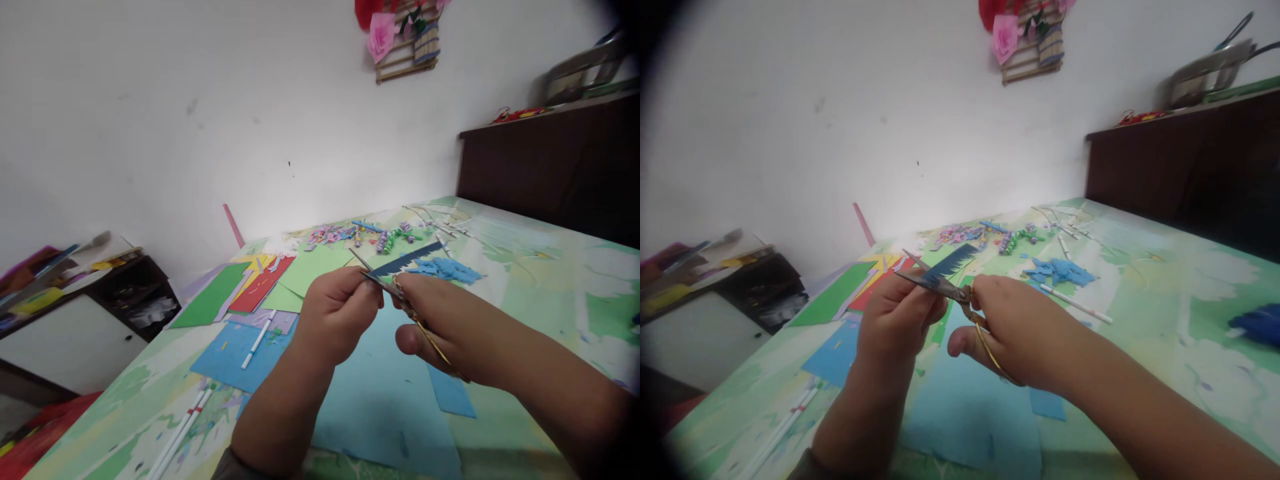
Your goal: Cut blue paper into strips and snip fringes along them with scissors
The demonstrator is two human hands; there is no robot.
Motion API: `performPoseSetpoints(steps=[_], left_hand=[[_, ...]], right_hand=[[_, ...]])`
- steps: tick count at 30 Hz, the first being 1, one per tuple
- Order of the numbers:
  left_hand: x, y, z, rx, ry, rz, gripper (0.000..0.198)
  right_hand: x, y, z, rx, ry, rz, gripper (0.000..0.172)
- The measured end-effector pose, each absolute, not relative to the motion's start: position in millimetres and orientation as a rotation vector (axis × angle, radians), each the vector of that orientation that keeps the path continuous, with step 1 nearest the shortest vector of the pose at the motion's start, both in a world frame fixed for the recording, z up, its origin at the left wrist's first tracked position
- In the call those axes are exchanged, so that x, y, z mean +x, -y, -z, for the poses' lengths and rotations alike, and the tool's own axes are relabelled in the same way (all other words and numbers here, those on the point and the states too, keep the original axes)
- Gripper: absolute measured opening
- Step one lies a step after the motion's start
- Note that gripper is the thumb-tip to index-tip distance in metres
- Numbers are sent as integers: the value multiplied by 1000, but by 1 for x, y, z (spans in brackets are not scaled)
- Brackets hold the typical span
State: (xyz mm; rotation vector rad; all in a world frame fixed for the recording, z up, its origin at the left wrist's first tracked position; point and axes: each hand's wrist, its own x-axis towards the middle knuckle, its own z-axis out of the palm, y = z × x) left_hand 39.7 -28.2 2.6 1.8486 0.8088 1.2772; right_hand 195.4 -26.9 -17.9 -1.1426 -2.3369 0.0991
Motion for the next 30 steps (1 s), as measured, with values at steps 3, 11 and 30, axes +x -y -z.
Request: performPoseSetpoints(steps=[3, 11, 30], left_hand=[[45, 30, -1, 1890, -867, -1299, 20], [46, 32, 0, 2001, -1001, -1355, 22], [36, 21, 3, 1844, -810, -1234, 25]], right_hand=[[198, 26, 21, -1106, 2324, -135, 49], [198, 23, 23, -1107, 2279, -23, 50], [192, 24, 16, -1338, 2285, -22, 39]])
